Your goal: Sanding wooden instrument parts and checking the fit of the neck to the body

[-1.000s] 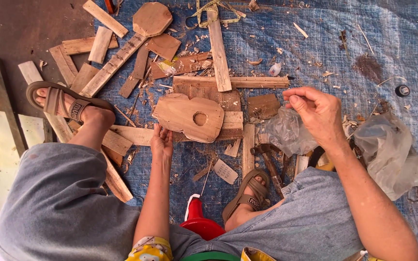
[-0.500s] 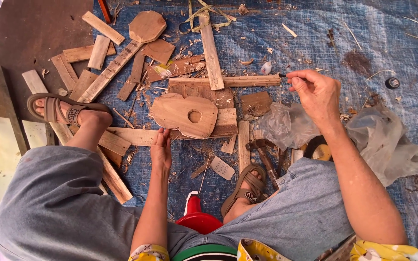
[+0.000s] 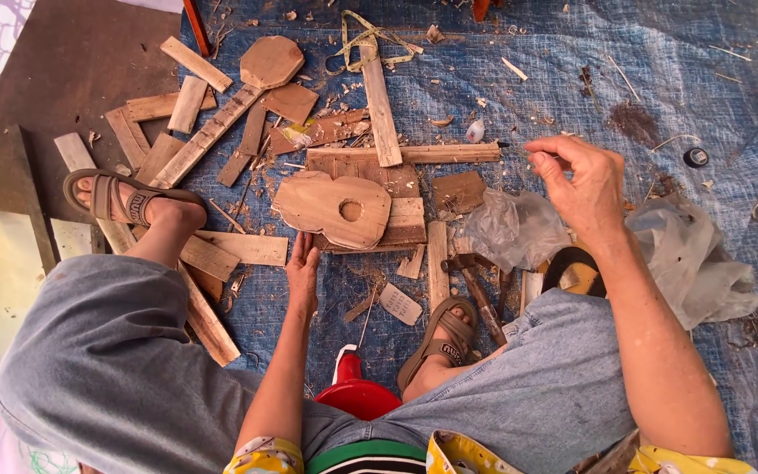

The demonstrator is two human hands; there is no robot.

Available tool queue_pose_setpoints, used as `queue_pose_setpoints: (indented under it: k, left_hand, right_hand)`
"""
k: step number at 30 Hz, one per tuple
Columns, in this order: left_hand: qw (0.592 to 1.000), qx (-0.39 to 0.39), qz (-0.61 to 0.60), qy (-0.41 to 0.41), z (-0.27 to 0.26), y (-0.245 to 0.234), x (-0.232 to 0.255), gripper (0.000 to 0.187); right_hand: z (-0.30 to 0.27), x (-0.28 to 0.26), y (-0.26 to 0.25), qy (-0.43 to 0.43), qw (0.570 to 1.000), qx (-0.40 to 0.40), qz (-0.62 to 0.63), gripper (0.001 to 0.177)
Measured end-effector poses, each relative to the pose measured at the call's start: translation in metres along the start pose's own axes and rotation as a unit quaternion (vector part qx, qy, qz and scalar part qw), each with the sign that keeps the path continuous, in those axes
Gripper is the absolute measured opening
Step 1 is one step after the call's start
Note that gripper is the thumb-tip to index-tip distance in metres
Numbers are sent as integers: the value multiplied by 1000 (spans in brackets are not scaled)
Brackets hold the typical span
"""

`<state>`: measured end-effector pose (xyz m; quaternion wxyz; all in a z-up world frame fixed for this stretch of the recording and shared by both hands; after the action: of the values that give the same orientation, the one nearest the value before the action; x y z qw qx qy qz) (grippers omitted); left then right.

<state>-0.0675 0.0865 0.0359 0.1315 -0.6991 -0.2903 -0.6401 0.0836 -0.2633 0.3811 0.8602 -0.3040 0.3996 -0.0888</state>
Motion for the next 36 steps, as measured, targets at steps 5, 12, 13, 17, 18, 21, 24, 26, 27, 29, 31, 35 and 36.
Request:
queue_pose_setpoints:
  k: [5,12,13,17,18,21,24,26,27,29,31,35,36]
  left_hand:
    - [994,-42,101,22,-8,-3,8,67]
    - [803,-102,582,68,6,-14,-26,88]
    - [803,-103,583,70,6,-13,-23,88]
    - [781,-129,608,59,11,-17,-20,90]
    - [781,-134,608,48,14,-17,-23,91]
    - [786,-135,602,27,12,-15,-17,91]
    - [798,-132,588,18,0,-7,4,88]
    - [780,-101,614,64,-4,-3,0,88]
    - [760,-65,637,110,-6,0,-3,88]
    - [759,-55,638,119,-14,7,-3,88]
    - [758,-41,638,127,-23,12,-6,88]
    - [782,18,583,220,-33,25,-4,83]
    - [792,28,563,236,-36,27,-4,84]
  right_hand:
    - [-9,-10,-12,-8,1000,2,2,11]
    - [-17,-25,-29,-8,1000,18,-6,12]
    - [-17,-23,-30,-8,1000,21,-6,12]
    - [-17,-19,-32,-10,999,39,5,10]
    - [-17,-18,-33,-9,999,44,4,10]
    - [-16,-12,-31,-17,999,52,0,9]
    - [-14,-27,-41,-14,998,62,-17,10]
    - [-16,-20,-53,-18,995,90,-35,12]
    - [-18,-17,-59,-25,992,116,-52,16]
    - [-29,-21,-81,-7,990,140,6,16]
    - [-41,-21,-98,8,985,160,68,16]
    - [-74,2,-118,144,937,234,217,19]
    - [-84,10,-118,193,903,237,301,23]
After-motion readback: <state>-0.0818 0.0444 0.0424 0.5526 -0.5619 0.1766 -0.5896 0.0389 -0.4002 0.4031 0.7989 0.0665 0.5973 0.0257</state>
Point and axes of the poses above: each hand's wrist, its own z-axis towards the middle knuckle, its own y-axis out of the palm, x = y × z, the point moved 1 cm from there along z, towards the middle knuckle, and after that the axes turned 6 degrees about z, right-handed, at the moved point
